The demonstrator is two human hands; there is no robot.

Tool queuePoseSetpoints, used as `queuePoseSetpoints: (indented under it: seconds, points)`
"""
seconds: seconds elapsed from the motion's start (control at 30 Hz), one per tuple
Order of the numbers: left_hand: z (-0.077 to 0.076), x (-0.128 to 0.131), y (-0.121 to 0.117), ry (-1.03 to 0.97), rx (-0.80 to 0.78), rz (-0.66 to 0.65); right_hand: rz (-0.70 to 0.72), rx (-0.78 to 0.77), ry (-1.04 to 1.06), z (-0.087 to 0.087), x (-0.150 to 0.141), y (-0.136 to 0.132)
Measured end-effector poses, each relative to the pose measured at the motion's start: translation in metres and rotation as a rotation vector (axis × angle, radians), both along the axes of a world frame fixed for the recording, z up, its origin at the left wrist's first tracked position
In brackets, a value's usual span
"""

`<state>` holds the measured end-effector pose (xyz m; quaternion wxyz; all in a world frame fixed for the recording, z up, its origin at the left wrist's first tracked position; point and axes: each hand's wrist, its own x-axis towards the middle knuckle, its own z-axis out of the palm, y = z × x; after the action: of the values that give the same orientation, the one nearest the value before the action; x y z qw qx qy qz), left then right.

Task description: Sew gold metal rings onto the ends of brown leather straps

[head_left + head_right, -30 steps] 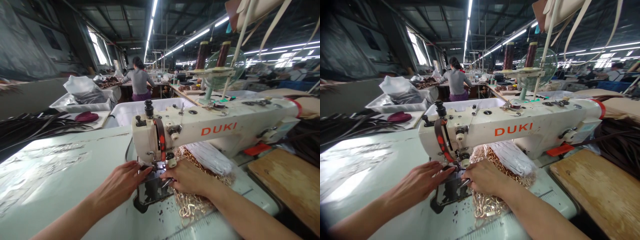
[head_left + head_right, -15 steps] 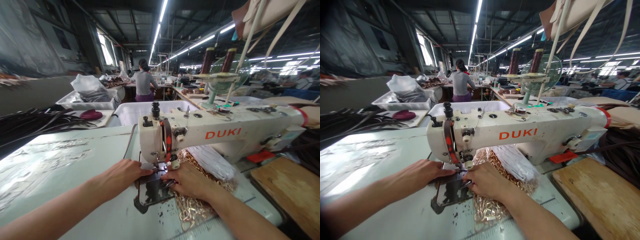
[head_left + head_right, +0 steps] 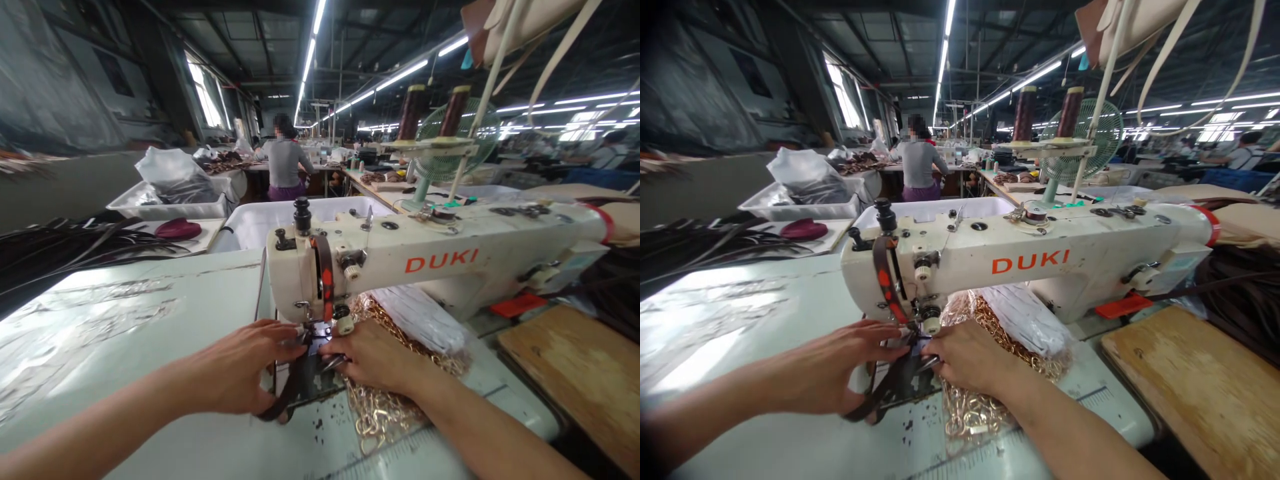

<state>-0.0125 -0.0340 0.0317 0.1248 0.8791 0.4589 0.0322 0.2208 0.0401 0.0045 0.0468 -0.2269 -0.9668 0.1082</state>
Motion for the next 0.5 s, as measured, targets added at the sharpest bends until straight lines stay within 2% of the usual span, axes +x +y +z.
queuePoseSetpoints:
  seconds: [0.17,0.3,0.37,0.43,0.5]
  points:
    - [-0.024,0.032,-0.038,0.161,0.168,0.111,-0.055,0.038,0.03,0.001,0.002,0.002]
    - [-0.05,0.053,-0.056,0.327,0.506,-0.044,-0.039,0.027,0.026,0.003,0.004,0.002]
    - [-0.063,0.057,-0.062,0.364,0.673,-0.072,-0.006,0.016,0.028,0.002,0.003,0.002]
    - [-0.073,0.056,-0.067,0.363,0.771,-0.052,0.017,0.01,0.045,0.0,0.003,0.002]
    - [-0.079,0.054,-0.073,0.349,0.783,-0.056,0.017,0.008,0.057,-0.002,0.003,0.002]
